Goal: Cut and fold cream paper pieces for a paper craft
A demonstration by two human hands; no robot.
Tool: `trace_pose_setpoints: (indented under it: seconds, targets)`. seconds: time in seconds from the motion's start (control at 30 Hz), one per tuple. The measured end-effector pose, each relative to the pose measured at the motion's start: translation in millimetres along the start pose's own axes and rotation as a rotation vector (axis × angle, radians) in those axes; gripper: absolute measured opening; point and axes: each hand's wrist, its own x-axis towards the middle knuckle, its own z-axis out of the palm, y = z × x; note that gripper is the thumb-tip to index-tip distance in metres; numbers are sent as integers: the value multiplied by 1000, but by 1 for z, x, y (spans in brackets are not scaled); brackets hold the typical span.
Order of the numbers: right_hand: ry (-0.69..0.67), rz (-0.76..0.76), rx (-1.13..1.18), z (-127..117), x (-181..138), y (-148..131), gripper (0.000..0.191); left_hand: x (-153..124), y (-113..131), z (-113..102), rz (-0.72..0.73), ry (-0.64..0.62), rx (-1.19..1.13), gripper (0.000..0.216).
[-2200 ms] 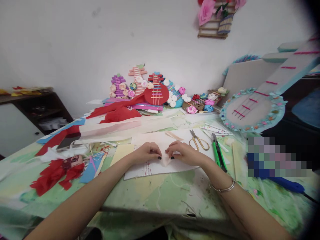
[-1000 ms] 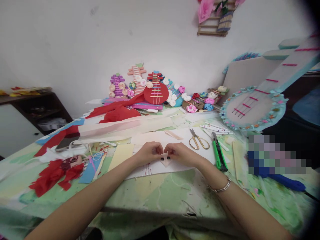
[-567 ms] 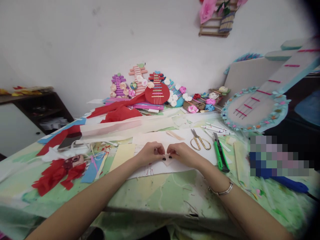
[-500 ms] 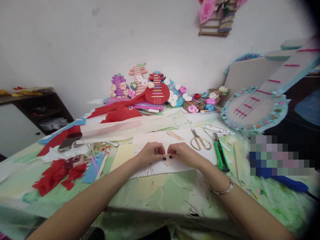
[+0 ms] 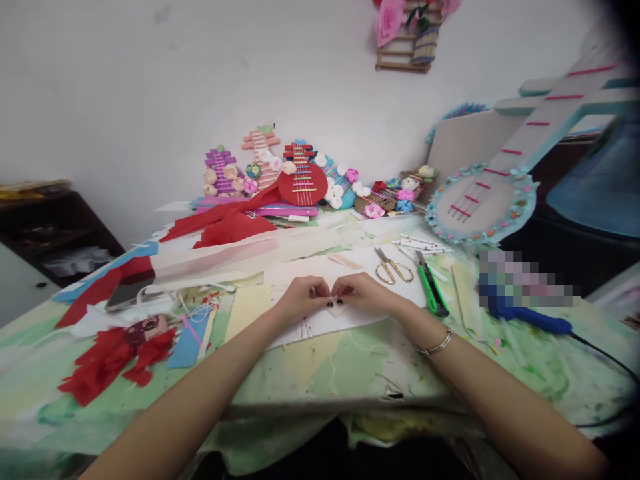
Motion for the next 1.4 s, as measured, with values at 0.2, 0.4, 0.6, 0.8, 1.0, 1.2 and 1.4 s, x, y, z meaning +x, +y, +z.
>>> trace_pose_setpoints:
  seconds: [0.2, 0.4, 0.6, 0.8, 1.0, 1.2, 1.4]
  targets:
    - [-4, 36, 40, -1, -1, -2, 17, 0, 3, -1, 8, -21, 0, 7]
    - [-18, 22, 64, -3, -4, -4, 17, -1, 3, -2, 14, -32, 22, 8]
    - [-25, 11, 28, 0, -5, -6, 18, -1, 0, -2, 53, 7, 88, 8]
    - [-16, 19, -14, 0, -4, -7, 17, -2, 1, -2, 91, 4, 124, 9]
    - [-29, -1, -18, 0, -3, -7, 18, -2, 2, -3, 98, -8, 146, 8]
    - [-22, -35, -68, 0, -3, -9, 20, -2, 3, -3, 104, -15, 171, 5]
    - [5, -87, -68, 0, -3, -10, 21, -2, 3, -2, 90, -4, 155, 5]
